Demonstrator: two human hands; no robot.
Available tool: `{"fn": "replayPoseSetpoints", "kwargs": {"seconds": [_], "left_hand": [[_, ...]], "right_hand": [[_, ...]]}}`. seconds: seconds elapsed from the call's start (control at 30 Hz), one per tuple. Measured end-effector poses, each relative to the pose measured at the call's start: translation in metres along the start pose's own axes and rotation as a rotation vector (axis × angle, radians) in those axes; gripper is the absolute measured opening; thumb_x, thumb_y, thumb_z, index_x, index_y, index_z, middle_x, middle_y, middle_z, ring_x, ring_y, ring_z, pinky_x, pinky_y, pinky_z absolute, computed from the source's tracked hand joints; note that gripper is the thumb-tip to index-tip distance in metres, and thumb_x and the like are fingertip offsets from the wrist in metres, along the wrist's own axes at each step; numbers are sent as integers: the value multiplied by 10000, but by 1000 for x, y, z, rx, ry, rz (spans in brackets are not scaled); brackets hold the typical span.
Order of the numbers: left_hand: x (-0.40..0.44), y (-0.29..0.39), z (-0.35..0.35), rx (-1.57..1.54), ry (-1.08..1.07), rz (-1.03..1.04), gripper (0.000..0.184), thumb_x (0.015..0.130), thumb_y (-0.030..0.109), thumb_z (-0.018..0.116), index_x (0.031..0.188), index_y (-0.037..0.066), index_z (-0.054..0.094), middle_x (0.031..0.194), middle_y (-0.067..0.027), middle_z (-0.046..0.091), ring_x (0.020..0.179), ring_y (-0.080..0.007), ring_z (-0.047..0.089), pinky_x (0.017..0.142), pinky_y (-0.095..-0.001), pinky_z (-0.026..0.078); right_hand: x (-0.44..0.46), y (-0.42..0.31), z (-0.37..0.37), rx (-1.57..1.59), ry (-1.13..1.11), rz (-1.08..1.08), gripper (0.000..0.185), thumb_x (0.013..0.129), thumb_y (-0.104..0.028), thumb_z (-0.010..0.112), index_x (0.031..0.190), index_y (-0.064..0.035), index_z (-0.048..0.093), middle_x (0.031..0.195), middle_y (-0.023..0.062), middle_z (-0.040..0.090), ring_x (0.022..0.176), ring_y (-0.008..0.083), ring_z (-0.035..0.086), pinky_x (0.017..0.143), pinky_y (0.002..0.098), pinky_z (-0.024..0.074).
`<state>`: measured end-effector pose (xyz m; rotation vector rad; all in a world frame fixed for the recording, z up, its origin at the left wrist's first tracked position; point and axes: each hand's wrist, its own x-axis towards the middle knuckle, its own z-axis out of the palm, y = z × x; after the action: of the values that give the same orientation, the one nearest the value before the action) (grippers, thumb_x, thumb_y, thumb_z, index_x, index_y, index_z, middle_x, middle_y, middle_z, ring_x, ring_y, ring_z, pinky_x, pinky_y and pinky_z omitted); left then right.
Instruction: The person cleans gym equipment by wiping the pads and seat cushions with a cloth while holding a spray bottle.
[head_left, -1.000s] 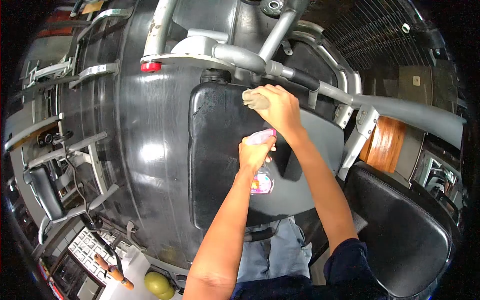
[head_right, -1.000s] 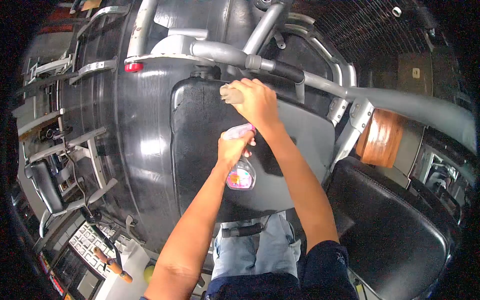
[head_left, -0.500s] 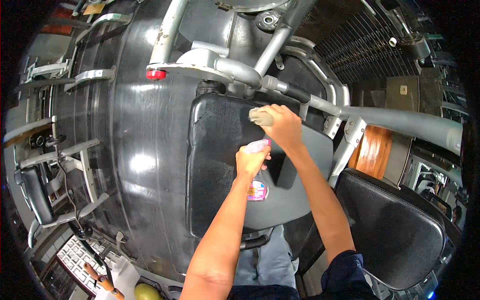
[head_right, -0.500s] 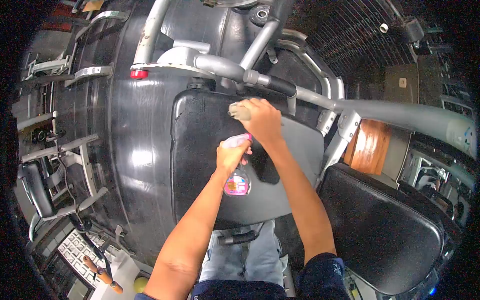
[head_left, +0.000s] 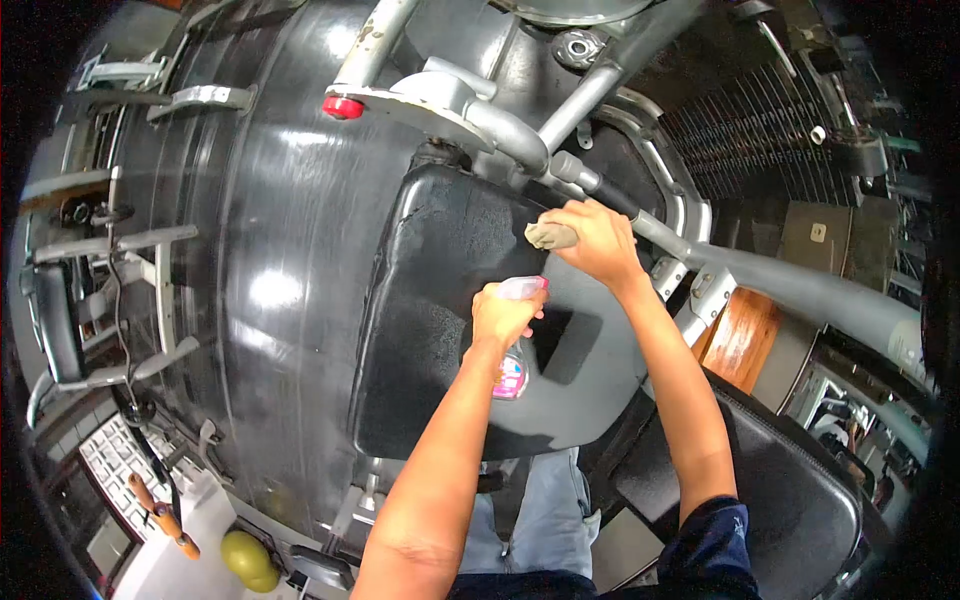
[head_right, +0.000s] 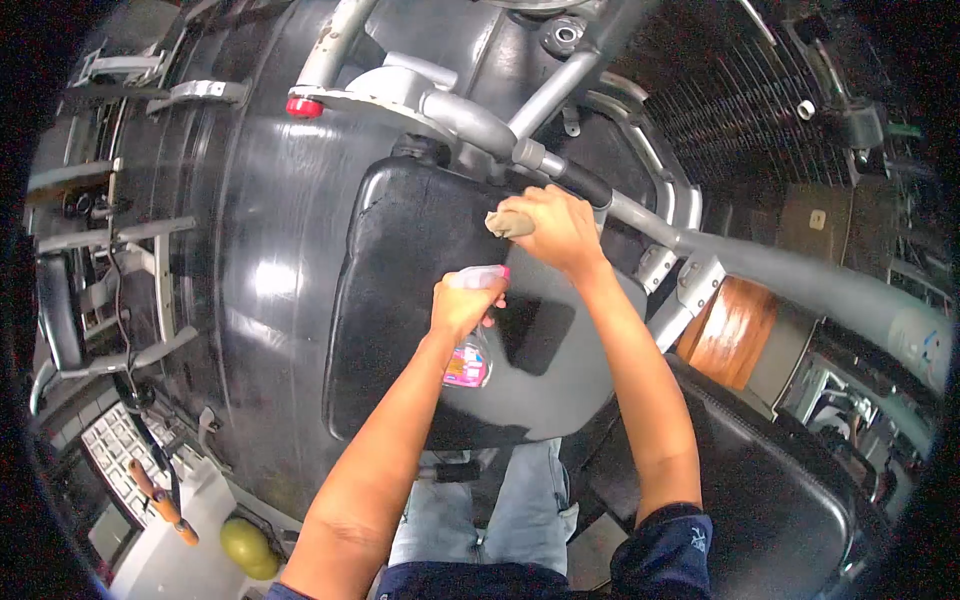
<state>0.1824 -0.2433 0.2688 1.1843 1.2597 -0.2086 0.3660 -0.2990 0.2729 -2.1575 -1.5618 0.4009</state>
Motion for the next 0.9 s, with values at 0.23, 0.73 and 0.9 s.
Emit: {"fn": "replayPoseSetpoints", "kwargs": {"seconds": [0.23, 0.73, 0.9], "left_hand": [[-4, 3, 1, -4, 20, 4, 244, 805, 236, 740, 877, 3, 754, 728, -56, 727, 528, -122, 638, 498, -280, 530], [-67, -60, 0, -342, 257, 152, 266, 915, 199, 694, 1085, 1, 743, 727, -29, 689, 516, -79, 566, 453, -234, 445], [-99, -129, -23, -404, 268, 76, 238, 931, 176, 686, 1058, -19, 735, 745, -49, 697, 496, -90, 562, 445, -240, 441]], "right_hand": [[29, -33, 31, 105, 125, -149, 214, 757, -312, 749, 966, -266, 748, 838, -5, 656, 837, 237, 667, 698, 410, 561], [2, -42, 22, 154, 81, 40, 247, 744, -246, 816, 982, -206, 761, 905, 26, 688, 893, 274, 676, 783, 404, 542], [-19, -78, 49, 225, 83, 3, 300, 710, -184, 821, 997, -194, 733, 922, 23, 677, 873, 272, 662, 782, 405, 545]]}}
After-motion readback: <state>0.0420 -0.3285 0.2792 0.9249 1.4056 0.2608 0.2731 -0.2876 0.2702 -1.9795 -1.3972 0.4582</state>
